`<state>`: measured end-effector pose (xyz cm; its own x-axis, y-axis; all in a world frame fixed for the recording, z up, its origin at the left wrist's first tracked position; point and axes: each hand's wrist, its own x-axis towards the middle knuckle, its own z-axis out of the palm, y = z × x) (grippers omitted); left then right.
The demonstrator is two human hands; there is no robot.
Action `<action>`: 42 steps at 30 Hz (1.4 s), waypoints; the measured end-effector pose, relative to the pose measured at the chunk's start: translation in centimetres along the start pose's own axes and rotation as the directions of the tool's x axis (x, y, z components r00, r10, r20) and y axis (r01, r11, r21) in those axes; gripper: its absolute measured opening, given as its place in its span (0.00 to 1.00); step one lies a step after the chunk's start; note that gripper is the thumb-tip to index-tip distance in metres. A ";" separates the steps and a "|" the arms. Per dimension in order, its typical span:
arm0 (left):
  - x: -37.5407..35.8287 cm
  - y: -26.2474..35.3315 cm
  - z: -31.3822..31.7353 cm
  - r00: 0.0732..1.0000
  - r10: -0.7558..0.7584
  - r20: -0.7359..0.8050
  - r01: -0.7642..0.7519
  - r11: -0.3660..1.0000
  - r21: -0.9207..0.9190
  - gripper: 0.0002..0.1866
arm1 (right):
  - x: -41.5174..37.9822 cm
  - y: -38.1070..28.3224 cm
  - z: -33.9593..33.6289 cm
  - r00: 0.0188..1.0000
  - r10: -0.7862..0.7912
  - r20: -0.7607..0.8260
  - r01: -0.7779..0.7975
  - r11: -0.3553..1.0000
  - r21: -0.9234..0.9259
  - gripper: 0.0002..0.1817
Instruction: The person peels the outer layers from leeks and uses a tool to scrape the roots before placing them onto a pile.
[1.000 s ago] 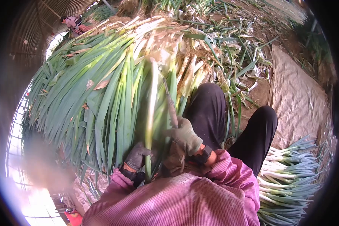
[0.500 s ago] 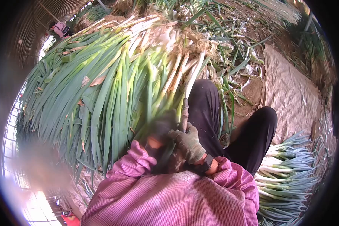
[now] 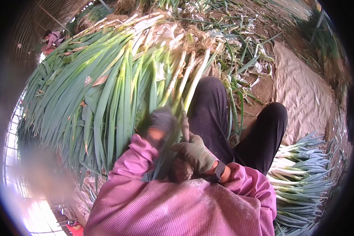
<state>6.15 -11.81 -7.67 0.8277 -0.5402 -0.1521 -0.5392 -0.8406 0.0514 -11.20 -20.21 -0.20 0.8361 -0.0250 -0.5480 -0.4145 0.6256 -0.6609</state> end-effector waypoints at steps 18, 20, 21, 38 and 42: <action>5.3 -3.1 -0.7 0.979 -0.006 -0.205 -0.067 0.937 -0.344 0.19 | 3.1 -0.1 0.7 0.994 -0.096 -0.047 0.091 0.990 -0.105 0.18; 4.9 -2.8 -1.1 0.986 0.002 -0.168 -0.055 0.948 -0.315 0.19 | 3.9 0.1 0.6 0.996 -0.082 -0.044 0.077 0.992 -0.102 0.20; 4.8 -2.6 -1.3 0.989 0.008 -0.149 -0.053 0.953 -0.299 0.19 | 4.4 0.2 0.4 0.996 -0.076 -0.045 0.072 0.992 -0.100 0.21; 0.5 -7.0 8.4 0.967 0.174 -0.184 -0.176 0.984 0.003 0.19 | 18.5 -1.4 -4.1 0.975 -0.212 -0.065 0.214 0.976 0.035 0.16; -0.1 -2.3 1.7 0.997 0.074 -0.029 -0.076 0.994 -0.076 0.24 | 15.5 -6.4 -3.0 0.951 -0.280 -0.128 0.266 0.957 -0.120 0.24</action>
<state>6.98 -9.76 -9.45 0.7897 -0.6018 -0.1195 -0.5871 -0.7977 0.1374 3.36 -26.96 -5.98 0.8658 -0.2986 -0.4016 -0.2175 0.4982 -0.8393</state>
